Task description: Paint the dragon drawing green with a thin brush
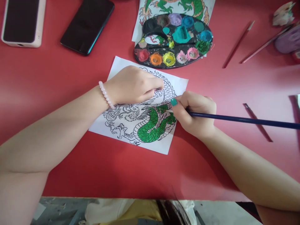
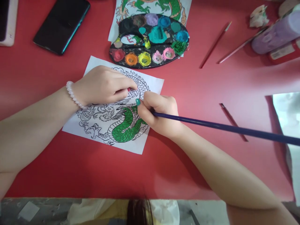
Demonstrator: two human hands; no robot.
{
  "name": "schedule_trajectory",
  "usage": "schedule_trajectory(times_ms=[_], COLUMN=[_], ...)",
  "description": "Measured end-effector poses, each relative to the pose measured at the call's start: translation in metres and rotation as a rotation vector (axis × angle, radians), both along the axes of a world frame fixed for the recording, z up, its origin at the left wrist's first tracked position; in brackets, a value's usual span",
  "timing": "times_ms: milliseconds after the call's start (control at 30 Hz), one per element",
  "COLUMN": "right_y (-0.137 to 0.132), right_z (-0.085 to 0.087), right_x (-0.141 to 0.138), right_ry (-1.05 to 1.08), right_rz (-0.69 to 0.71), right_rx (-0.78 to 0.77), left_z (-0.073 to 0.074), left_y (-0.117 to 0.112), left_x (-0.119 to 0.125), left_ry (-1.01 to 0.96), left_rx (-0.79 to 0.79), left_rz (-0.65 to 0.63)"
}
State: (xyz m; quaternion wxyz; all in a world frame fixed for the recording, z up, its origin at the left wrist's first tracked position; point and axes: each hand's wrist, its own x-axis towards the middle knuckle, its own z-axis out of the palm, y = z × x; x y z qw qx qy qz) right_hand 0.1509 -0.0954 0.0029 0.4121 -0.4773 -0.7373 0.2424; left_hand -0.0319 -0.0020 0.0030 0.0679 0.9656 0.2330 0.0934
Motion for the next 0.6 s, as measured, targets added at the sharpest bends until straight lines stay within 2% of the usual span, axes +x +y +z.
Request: schedule_trajectory(times_ms=[600], right_y=[0.0012], right_z=[-0.0011], right_x=[-0.0013], right_ry=[0.029], right_rz=[0.008], right_rx=[-0.028], left_z=[-0.0008], left_y=[0.0007], left_x=[0.0001], left_ry=[0.01], left_rx=[0.038], left_rz=[-0.003])
